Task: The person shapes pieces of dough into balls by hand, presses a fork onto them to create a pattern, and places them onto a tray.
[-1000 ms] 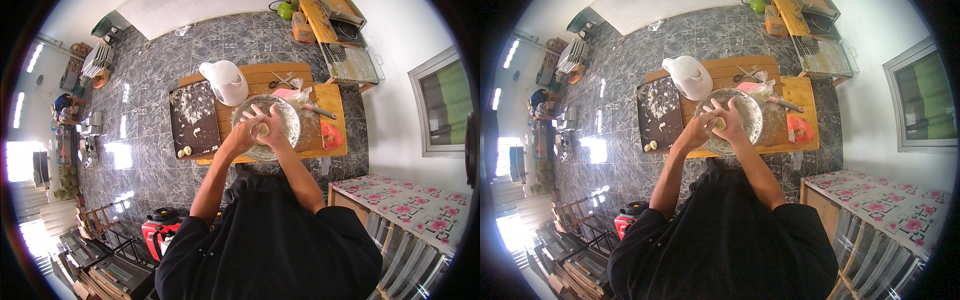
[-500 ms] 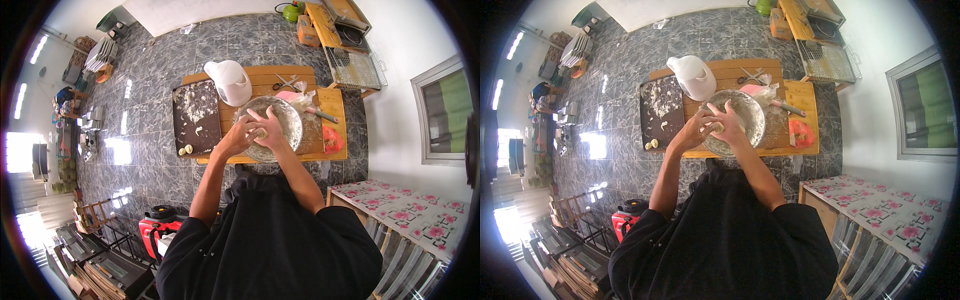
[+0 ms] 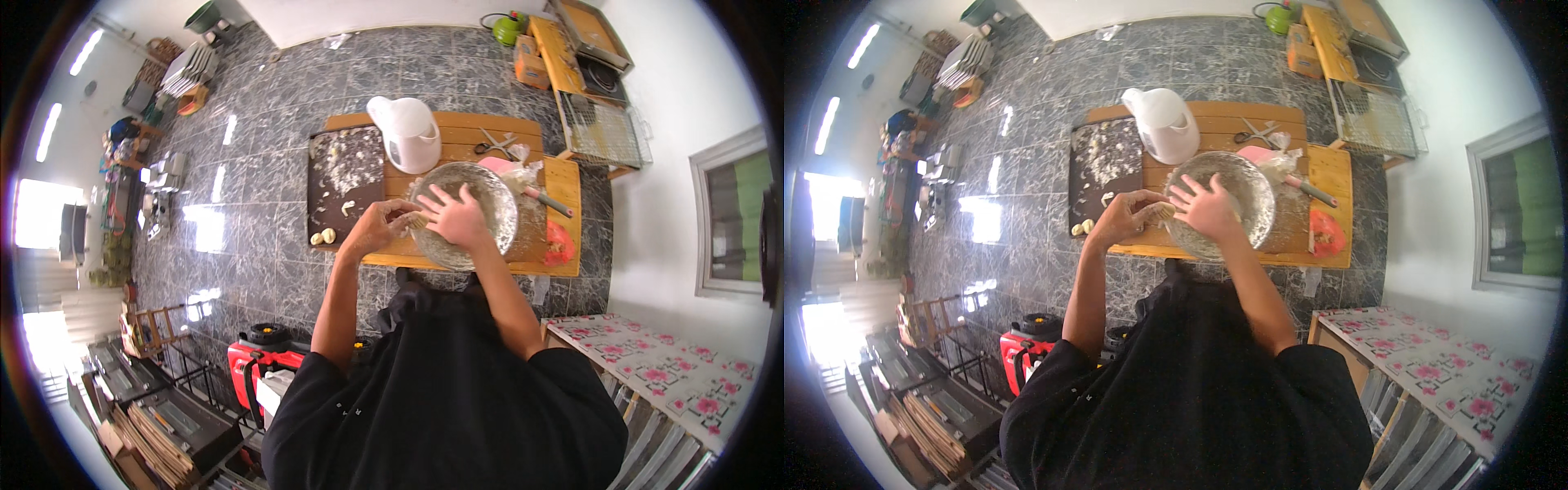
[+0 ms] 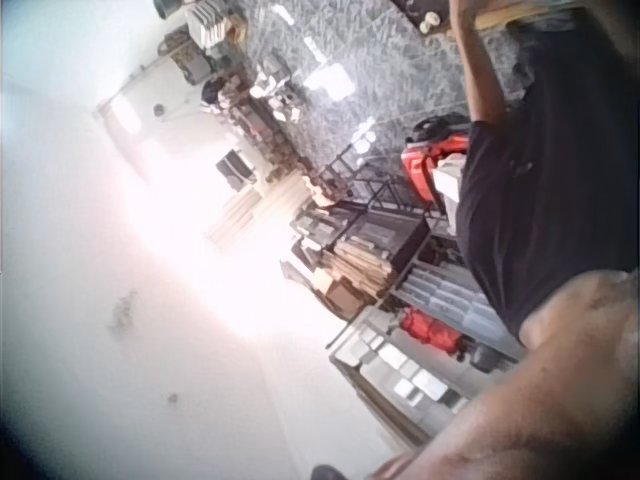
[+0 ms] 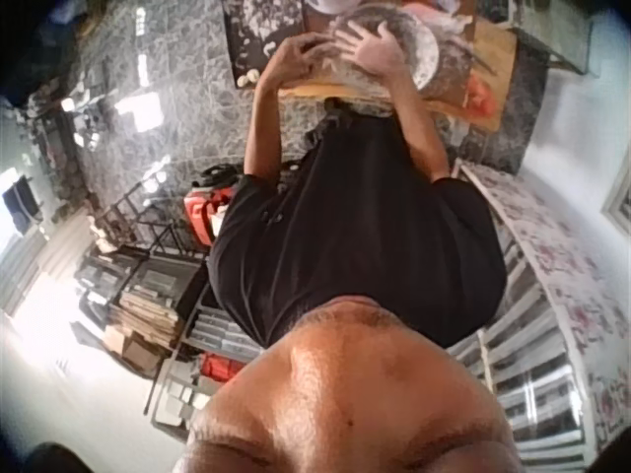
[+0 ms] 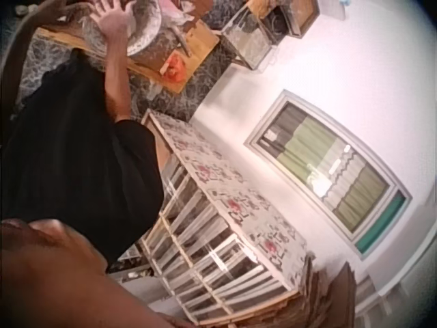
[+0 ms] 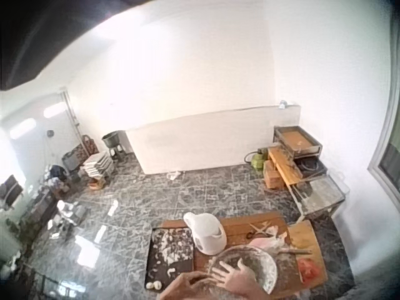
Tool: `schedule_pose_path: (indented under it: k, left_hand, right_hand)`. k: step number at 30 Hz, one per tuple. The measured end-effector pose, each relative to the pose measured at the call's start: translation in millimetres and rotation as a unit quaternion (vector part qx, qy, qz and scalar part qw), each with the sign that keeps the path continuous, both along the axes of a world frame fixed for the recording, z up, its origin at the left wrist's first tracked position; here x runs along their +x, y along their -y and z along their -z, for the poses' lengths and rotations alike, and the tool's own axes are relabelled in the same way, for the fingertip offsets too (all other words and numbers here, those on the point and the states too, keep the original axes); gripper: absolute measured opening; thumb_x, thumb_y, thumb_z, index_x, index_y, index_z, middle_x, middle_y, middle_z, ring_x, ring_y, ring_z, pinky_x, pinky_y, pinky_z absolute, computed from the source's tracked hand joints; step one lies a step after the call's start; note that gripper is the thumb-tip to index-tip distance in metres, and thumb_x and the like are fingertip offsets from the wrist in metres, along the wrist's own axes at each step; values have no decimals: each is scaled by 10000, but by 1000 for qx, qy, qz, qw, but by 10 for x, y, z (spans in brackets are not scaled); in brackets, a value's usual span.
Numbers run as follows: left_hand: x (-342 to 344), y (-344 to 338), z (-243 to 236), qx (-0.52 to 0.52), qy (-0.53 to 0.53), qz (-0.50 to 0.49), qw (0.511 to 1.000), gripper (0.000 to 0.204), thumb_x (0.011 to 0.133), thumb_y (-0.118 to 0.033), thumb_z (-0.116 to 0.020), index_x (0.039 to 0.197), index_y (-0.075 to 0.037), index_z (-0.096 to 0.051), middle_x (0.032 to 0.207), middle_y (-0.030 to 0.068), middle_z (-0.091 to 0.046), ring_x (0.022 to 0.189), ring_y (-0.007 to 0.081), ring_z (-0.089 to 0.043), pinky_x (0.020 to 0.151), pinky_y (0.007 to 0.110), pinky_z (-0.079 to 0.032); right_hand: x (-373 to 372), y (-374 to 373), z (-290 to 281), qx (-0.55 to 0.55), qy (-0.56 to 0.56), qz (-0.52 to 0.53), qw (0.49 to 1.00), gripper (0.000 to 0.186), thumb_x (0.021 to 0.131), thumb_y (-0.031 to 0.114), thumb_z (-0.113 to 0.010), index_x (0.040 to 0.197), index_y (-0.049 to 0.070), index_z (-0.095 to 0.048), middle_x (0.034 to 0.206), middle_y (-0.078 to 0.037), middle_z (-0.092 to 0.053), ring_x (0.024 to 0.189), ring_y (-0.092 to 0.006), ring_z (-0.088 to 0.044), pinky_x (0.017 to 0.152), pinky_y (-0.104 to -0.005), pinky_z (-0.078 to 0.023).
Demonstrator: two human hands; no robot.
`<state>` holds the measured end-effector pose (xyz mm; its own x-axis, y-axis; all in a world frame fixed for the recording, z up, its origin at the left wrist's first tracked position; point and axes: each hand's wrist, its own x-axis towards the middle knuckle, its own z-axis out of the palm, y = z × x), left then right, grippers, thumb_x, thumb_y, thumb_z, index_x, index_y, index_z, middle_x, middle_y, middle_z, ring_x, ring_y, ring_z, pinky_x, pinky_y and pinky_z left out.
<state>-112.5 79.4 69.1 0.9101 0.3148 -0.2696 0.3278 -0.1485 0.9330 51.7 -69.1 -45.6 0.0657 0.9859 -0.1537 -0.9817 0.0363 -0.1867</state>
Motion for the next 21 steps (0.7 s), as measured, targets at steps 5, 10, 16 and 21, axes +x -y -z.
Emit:
schedule_pose_path:
  k: [5,10,16,21]
  left_hand:
    - [-464,-848,335,40,-70,-31,996,267,925,-179,-643,1092,27,-665,993,94,-711,910,136,-662,810,280,-533]
    - [-957,-1643,1036,142,-192,27,971,205,857,-161,-695,1018,-37,-720,942,118,-726,857,191,-675,781,331,-528]
    - [-1034,-1824,1720,179,-189,169,950,225,822,-176,-693,1004,-49,-730,963,142,-719,888,253,-680,803,361,-525]
    - [-841,-1749,1742,167,-248,256,919,219,830,-159,-686,1019,-57,-728,992,102,-722,928,222,-673,834,351,-518]
  right_hand:
    - [13,80,-157,-166,-89,30,982,739,976,618,-221,1516,115,-196,1563,-196,-177,1448,-354,-141,1144,-564,-148]
    - [-32,96,-81,-203,-40,48,977,699,982,611,-231,1457,104,-306,1473,-191,-329,1360,-335,-295,1111,-547,-249]
    - [-139,87,-77,-255,-42,71,963,672,992,587,-242,1426,87,-354,1436,-186,-372,1320,-320,-345,1103,-522,-275]
    - [-168,180,2,-266,-47,111,956,644,999,564,-255,1397,73,-380,1387,-179,-421,1278,-311,-391,1079,-506,-317]
